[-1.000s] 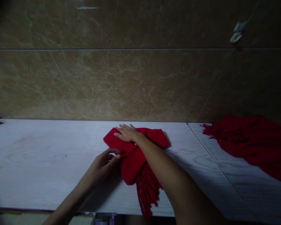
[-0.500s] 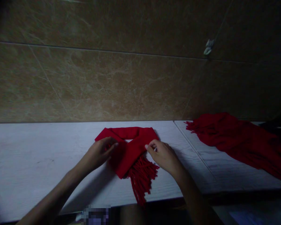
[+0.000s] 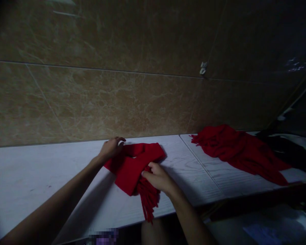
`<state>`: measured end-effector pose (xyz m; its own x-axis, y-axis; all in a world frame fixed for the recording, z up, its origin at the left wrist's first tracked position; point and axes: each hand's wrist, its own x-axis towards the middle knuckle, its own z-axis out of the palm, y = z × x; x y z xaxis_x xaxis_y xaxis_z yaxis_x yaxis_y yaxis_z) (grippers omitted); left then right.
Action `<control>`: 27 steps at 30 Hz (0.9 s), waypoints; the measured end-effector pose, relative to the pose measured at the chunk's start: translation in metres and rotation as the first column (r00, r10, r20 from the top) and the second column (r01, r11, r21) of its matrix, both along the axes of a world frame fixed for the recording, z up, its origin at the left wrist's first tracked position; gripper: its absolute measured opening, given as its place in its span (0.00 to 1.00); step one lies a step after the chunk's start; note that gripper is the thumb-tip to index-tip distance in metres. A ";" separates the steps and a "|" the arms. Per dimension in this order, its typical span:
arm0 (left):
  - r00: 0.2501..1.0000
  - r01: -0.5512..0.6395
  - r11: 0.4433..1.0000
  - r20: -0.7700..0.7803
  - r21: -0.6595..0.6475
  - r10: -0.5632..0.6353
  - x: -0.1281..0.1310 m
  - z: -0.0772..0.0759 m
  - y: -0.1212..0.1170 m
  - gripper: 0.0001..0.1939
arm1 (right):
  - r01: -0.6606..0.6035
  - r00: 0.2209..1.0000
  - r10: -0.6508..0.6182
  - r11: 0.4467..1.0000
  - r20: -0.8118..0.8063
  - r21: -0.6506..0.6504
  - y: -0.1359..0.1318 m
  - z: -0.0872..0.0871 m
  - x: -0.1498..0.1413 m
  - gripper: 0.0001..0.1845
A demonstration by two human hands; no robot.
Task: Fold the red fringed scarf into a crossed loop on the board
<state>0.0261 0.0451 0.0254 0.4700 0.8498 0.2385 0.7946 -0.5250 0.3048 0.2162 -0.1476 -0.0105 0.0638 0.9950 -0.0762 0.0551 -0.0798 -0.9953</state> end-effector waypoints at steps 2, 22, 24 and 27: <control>0.990 0.090 0.991 0.114 -0.102 -0.078 -0.015 0.002 0.023 0.19 | -0.009 0.993 0.000 0.997 -0.115 -0.075 -0.004 0.002 -0.005 0.16; 0.946 0.321 0.877 0.159 -0.358 -0.282 -0.021 -0.027 0.062 0.37 | -0.059 0.930 -0.109 0.898 -0.351 -0.436 -0.064 0.009 -0.022 0.21; 0.947 0.320 0.900 0.087 -0.297 -0.308 -0.019 -0.026 0.062 0.36 | -0.080 0.936 -0.085 0.895 -0.343 -0.440 -0.066 0.003 -0.022 0.20; 0.929 0.357 0.890 0.010 -0.284 -0.370 -0.020 -0.019 0.067 0.36 | -0.108 0.942 -0.048 0.894 -0.332 -0.435 -0.064 -0.003 -0.018 0.16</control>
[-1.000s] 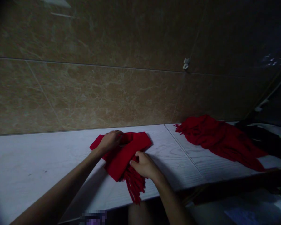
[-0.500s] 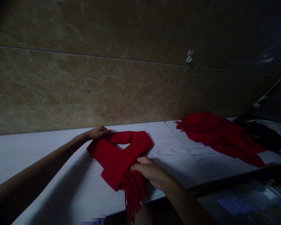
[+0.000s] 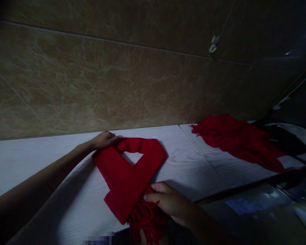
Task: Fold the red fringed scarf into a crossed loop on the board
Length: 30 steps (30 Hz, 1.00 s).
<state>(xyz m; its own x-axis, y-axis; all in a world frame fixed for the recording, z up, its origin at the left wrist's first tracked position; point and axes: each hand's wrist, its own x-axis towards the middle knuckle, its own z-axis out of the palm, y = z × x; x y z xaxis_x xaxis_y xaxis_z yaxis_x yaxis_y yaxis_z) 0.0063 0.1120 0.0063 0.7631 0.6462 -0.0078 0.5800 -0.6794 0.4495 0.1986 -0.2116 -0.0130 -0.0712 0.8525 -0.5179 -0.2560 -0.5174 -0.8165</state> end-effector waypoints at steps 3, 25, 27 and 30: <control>0.996 0.089 0.995 -0.008 0.036 -0.089 -0.008 0.013 -0.003 0.34 | 0.024 0.999 -0.024 1.000 0.030 -0.007 0.005 -0.001 0.006 0.15; 0.928 -0.060 0.911 0.314 -0.408 0.201 -0.070 -0.020 -0.162 0.23 | -0.016 0.988 0.020 1.000 -0.151 0.027 0.001 0.016 -0.001 0.27; 0.935 -0.057 0.922 0.304 -0.382 0.184 -0.069 -0.023 -0.167 0.22 | -0.033 0.989 0.035 0.999 -0.147 0.020 -0.002 0.017 -0.004 0.23; 0.947 -0.061 0.936 0.276 -0.347 0.164 -0.068 -0.025 -0.174 0.21 | -0.066 0.990 0.063 0.998 -0.123 -0.024 -0.009 0.017 -0.010 0.21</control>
<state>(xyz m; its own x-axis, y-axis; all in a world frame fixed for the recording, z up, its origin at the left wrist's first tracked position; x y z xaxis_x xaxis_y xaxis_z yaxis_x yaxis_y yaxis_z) -0.0620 -0.0625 -0.0183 0.6856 0.7277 -0.0211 0.4493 -0.4002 0.7987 0.1886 -0.2204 0.0039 -0.1894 0.8293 -0.5257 -0.3182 -0.5583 -0.7662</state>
